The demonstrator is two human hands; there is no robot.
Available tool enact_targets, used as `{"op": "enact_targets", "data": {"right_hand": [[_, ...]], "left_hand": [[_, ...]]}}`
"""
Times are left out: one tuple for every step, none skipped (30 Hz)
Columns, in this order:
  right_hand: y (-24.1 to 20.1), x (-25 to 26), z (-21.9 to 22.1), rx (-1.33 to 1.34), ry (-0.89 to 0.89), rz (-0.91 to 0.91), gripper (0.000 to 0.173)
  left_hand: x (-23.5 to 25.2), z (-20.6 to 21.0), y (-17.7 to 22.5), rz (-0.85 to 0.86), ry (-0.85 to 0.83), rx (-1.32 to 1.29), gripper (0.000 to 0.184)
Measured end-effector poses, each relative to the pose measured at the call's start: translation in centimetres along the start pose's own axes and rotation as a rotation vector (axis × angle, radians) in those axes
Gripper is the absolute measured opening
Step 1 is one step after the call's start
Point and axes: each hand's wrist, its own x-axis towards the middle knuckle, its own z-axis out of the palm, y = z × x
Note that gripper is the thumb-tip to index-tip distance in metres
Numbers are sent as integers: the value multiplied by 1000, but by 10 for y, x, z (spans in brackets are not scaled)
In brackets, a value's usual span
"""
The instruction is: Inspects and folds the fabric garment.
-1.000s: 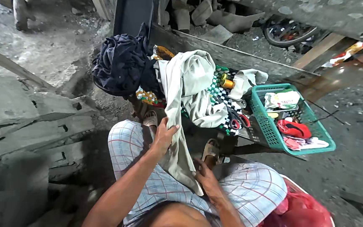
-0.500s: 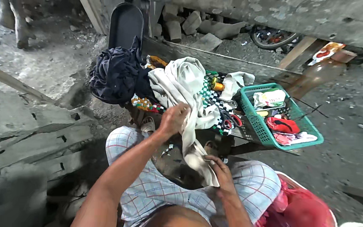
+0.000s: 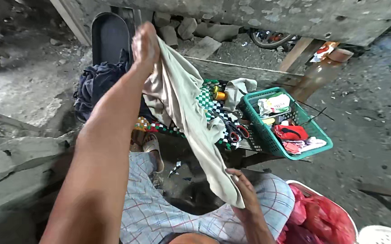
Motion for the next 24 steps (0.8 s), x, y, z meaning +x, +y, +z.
{"op": "enact_targets", "data": {"right_hand": [[-2, 11, 10, 60, -3, -5, 30], [-3, 22, 18, 111, -10, -15, 31], [-2, 32, 25, 155, -10, -20, 32], [1, 41, 30, 194, -2, -16, 32], [4, 48, 32, 232, 18, -5, 32], [8, 53, 33, 270, 37, 12, 33], [12, 55, 32, 305, 49, 31, 33], [17, 54, 30, 335, 53, 51, 34], [20, 51, 28, 365, 52, 70, 34], [21, 47, 27, 401, 45, 86, 33], [22, 41, 27, 446, 28, 100, 33], [22, 36, 27, 493, 2, 108, 33], [20, 29, 28, 532, -26, 114, 33], [18, 22, 29, 559, -57, 122, 35], [16, 14, 30, 574, -86, 132, 36], [14, 7, 32, 584, -114, 142, 38], [12, 3, 33, 595, -142, 148, 40], [10, -1, 33, 596, -161, 150, 41], [9, -4, 34, 580, -169, 148, 41], [7, -5, 33, 560, -167, 142, 41], [6, -3, 31, 542, -152, 133, 41], [7, -1, 28, 526, -132, 117, 41], [8, 1, 24, 511, -113, 100, 41], [10, 2, 20, 492, -86, 90, 41]], "left_hand": [[16, -14, 0, -71, 74, -96, 36], [25, -22, -3, -113, 104, -165, 34], [24, -26, -8, -125, 92, -211, 35], [15, -25, -14, -121, 57, -249, 40], [1, -22, -20, -113, 23, -304, 46], [-19, -15, -26, -105, 1, -384, 51], [-44, -5, -32, -103, -15, -464, 51], [-77, 6, -35, -123, -32, -555, 50], [-117, 19, -34, -165, -44, -668, 48], [-161, 32, -29, -225, -50, -789, 46], [-209, 45, -20, -313, -53, -896, 44], [-255, 58, -9, -418, -54, -989, 42], [-290, 75, 3, -526, -43, -1073, 39], [-320, 91, 16, -646, -42, -1146, 38], [-347, 107, 29, -764, -73, -1206, 41], [-371, 120, 40, -852, -147, -1251, 48], [-389, 128, 50, -901, -246, -1300, 54], [-403, 130, 59, -932, -356, -1362, 60], [-414, 129, 66, -976, -456, -1430, 66], [-421, 126, 70, -1022, -533, -1489, 72], [-425, 124, 72, -1057, -580, -1538, 75], [-428, 122, 71, -1072, -600, -1579, 75], [-431, 120, 70, -1091, -579, -1604, 70], [-434, 116, 67, -1088, -547, -1621, 61]]}}
